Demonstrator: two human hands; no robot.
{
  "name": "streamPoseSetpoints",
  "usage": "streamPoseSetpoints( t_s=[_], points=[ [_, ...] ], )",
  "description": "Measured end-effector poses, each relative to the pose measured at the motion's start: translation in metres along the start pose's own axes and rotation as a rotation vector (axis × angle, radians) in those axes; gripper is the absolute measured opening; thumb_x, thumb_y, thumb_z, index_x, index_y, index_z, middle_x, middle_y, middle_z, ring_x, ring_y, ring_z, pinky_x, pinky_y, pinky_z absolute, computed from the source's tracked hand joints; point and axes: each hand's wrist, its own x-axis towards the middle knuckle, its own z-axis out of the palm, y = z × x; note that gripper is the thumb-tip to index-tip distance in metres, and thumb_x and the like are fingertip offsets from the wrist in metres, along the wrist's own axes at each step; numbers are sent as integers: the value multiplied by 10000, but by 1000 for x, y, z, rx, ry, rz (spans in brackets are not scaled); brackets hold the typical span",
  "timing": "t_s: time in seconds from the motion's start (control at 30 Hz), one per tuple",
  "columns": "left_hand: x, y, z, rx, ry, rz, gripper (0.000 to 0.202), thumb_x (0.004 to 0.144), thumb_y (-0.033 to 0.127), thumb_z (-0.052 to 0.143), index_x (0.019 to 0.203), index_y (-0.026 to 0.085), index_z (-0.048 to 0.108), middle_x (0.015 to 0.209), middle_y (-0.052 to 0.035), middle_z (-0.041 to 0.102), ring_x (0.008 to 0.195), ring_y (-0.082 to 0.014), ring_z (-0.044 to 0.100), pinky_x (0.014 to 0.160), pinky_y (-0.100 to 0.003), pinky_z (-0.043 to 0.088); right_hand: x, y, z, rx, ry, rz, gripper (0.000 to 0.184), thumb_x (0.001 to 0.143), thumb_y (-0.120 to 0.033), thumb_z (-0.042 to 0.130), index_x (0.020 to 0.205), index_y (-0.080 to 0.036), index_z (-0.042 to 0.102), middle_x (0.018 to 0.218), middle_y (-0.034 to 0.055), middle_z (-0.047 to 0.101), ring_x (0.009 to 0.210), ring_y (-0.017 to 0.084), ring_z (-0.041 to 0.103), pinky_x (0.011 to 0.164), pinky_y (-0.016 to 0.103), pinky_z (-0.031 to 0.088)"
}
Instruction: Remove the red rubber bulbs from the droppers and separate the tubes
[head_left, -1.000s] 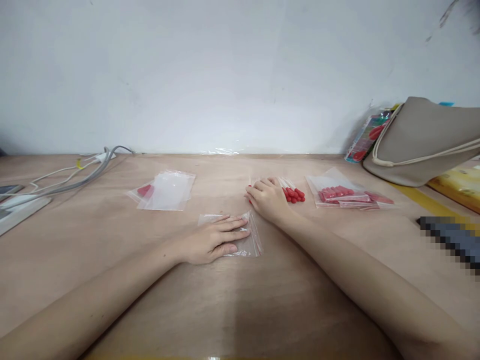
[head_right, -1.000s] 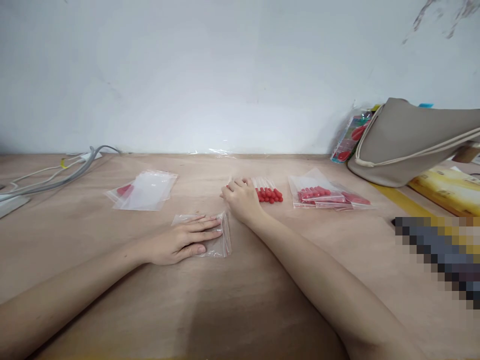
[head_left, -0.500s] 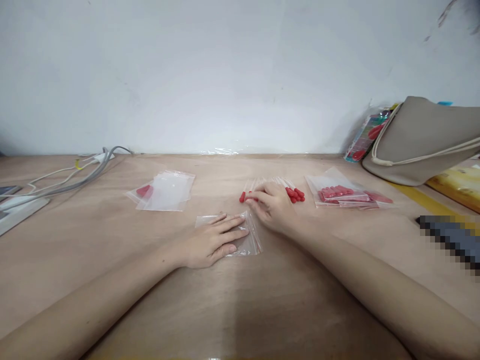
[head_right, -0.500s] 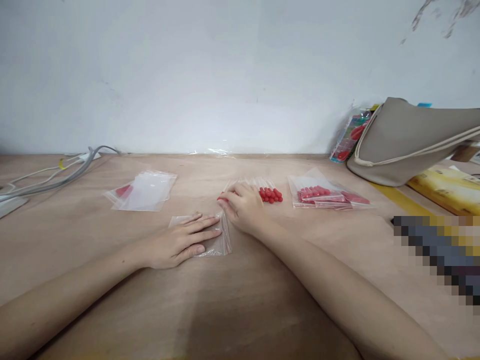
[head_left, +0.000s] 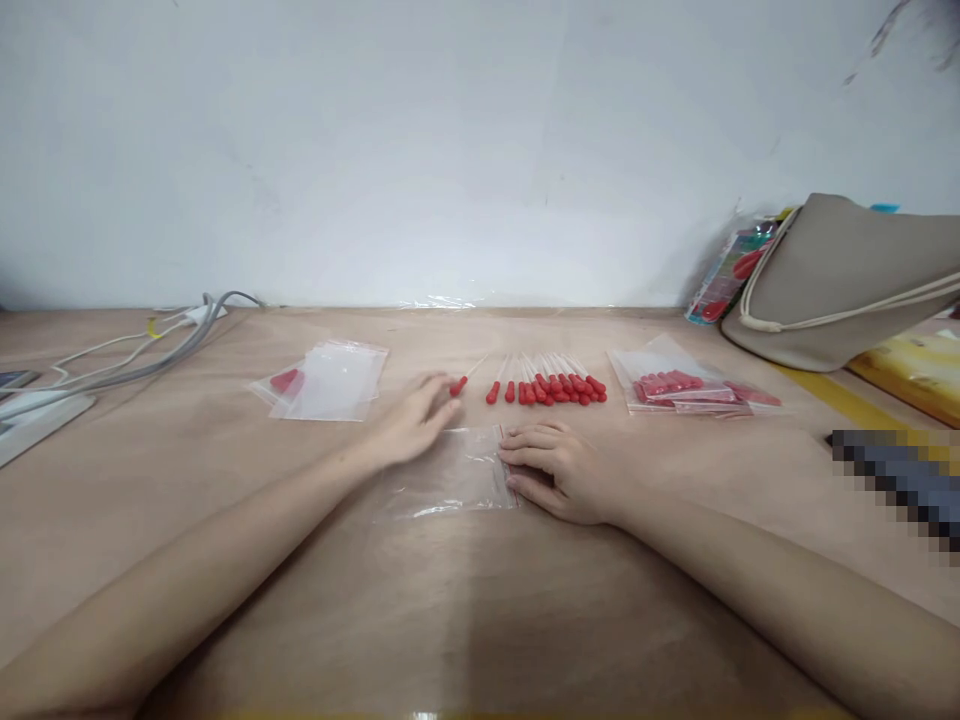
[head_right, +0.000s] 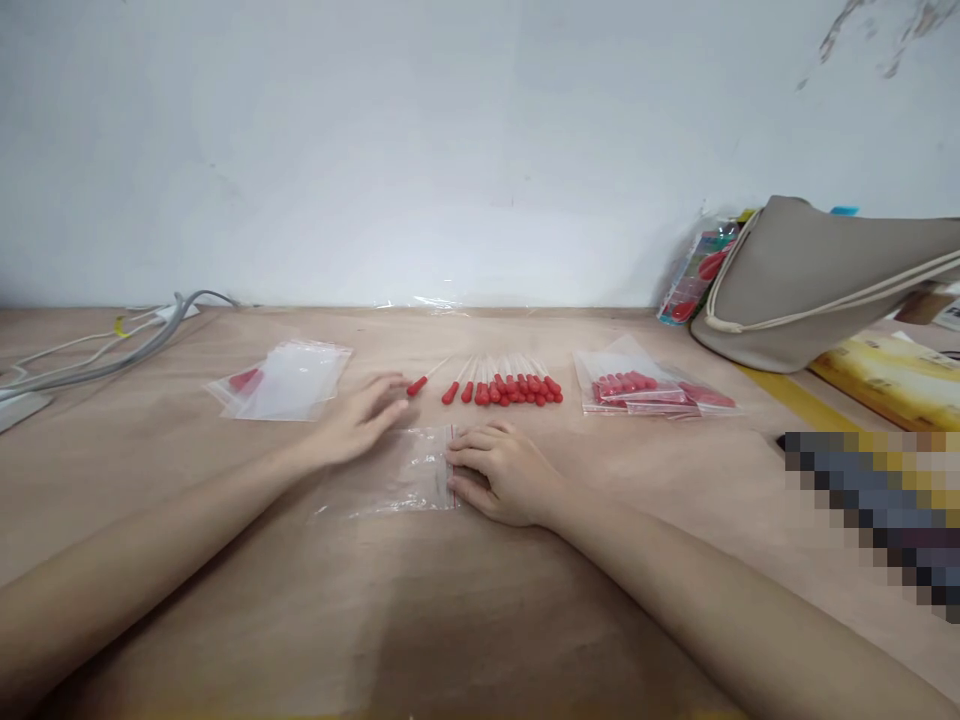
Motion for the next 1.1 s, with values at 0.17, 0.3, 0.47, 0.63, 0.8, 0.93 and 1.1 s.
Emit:
streamPoseSetpoints(
  t_s=[0.17, 0.3, 0.47, 0.63, 0.8, 0.93, 1.1],
  points=[
    [51, -13, 14, -102, 31, -186, 306, 685, 148, 591, 986, 129, 542, 952, -94, 603, 871, -207, 588, 822, -372, 472, 0, 0, 2, 42, 5, 3, 254, 833, -288, 523, 1050, -201, 623, 1062, 78, 642, 1016, 174, 574, 895, 367, 435],
    [65, 2, 30, -202, -1, -184, 252, 662, 84, 579, 908, 131, 561, 838, -56, 622, 765, -154, 598, 739, -294, 496, -1, 3, 4, 75, 22, -5, 257, 823, -293, 535, 1047, -204, 623, 1063, 80, 638, 1013, 180, 573, 883, 364, 448],
    [69, 12, 41, -304, -24, -203, 163, 670, 61, 560, 821, 120, 575, 796, -57, 640, 713, -132, 601, 707, -264, 504, -1, 5, 5, 105, 21, -9, 256, 831, -297, 520, 1048, -205, 620, 1073, 78, 630, 1007, 182, 571, 881, 369, 447],
    [61, 7, 33, -327, 8, -209, 163, 705, 131, 576, 868, 125, 574, 856, -65, 639, 768, -147, 602, 747, -289, 495, -1, 6, 4, 115, -5, 10, 258, 831, -296, 515, 1050, -198, 612, 1089, 73, 619, 1017, 181, 560, 898, 371, 434],
    [18, 15, 14, -108, 82, 23, 106, 773, 227, 527, 829, 168, 596, 879, -47, 605, 859, -187, 563, 820, -350, 447, 0, 5, 2, 119, -7, 21, 194, 827, -264, 509, 972, -192, 615, 1082, 78, 613, 987, 176, 569, 878, 358, 441],
    [-17, 18, 6, 15, 3, 83, 161, 797, 281, 517, 905, 184, 587, 901, -44, 592, 825, -179, 561, 756, -323, 454, 0, 3, -1, 121, -13, 55, 207, 818, -341, 535, 942, -188, 600, 1098, 88, 597, 1009, 183, 558, 872, 346, 441],
    [-21, 8, -7, -141, -281, -209, 261, 724, 366, 588, 883, 160, 568, 666, 4, 568, 571, -128, 526, 520, -235, 418, -2, 3, -1, 109, -32, 110, 300, 813, -398, 540, 1029, -194, 574, 1141, 98, 558, 1016, 199, 538, 869, 367, 444]
  ],
)
